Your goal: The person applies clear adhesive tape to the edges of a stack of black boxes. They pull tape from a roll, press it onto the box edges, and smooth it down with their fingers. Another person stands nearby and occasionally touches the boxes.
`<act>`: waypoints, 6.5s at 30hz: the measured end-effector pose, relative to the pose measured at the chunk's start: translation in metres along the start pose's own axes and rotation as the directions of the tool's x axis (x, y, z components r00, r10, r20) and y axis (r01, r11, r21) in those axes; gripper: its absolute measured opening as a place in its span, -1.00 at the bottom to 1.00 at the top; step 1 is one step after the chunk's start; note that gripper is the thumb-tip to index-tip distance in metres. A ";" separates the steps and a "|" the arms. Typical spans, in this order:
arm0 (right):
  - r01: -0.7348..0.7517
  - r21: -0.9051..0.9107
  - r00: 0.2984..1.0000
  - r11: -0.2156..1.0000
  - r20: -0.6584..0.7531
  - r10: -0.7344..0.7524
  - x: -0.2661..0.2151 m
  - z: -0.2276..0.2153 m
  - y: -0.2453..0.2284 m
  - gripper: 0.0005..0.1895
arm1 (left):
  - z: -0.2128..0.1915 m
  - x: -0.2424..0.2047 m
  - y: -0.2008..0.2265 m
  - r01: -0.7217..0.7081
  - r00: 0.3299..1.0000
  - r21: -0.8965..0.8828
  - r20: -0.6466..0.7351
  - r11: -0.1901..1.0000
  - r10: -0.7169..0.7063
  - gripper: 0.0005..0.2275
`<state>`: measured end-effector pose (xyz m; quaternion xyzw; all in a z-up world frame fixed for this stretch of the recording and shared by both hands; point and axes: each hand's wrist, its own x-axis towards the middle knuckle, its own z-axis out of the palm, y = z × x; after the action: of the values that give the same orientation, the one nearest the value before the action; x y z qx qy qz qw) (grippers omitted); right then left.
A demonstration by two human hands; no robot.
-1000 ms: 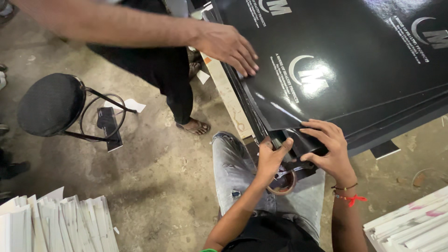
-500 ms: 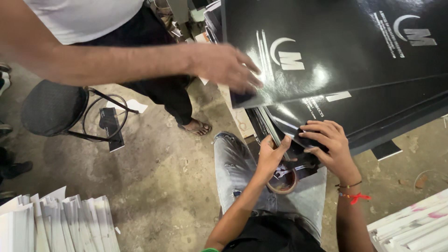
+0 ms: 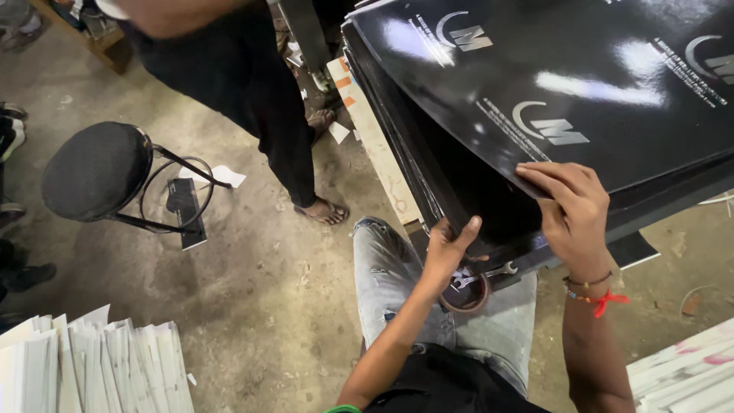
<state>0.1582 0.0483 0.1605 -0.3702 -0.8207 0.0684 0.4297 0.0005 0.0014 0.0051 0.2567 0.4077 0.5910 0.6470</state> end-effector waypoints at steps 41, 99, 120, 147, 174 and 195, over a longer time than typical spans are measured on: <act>-0.157 0.278 0.952 0.948 0.299 0.070 -0.049 0.028 0.046 -0.44 | 0.011 -0.006 0.009 -0.076 0.997 0.035 0.018 0.996 0.076 -0.82; -0.174 0.319 0.962 0.932 0.255 0.092 -0.038 0.030 0.049 -0.59 | 0.008 -0.006 0.012 -0.021 0.999 -0.016 0.035 1.000 0.021 -0.73; -0.128 0.277 0.955 0.952 0.293 0.043 -0.045 0.036 0.059 -0.48 | -0.019 0.013 -0.027 -0.044 0.995 -0.037 0.083 0.998 0.046 -0.65; -0.205 0.310 0.962 0.928 0.240 0.132 -0.046 0.032 0.053 -0.70 | 0.002 -0.001 0.001 -0.037 0.999 -0.052 0.038 0.998 0.039 -0.77; 0.005 0.074 0.971 0.997 0.237 -0.022 0.001 0.064 0.029 -0.63 | 0.003 0.000 -0.003 -0.041 0.999 -0.015 0.011 0.999 0.041 -0.80; 0.043 -0.050 0.933 0.998 0.360 -0.022 0.052 0.052 -0.003 -0.57 | -0.014 0.010 -0.024 -0.066 0.995 -0.004 0.072 0.998 0.066 -0.78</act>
<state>0.0983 0.0913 0.1631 -0.3502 -0.8930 0.1042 0.2627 0.0019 0.0047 -0.0235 0.2908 0.3750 0.6028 0.6414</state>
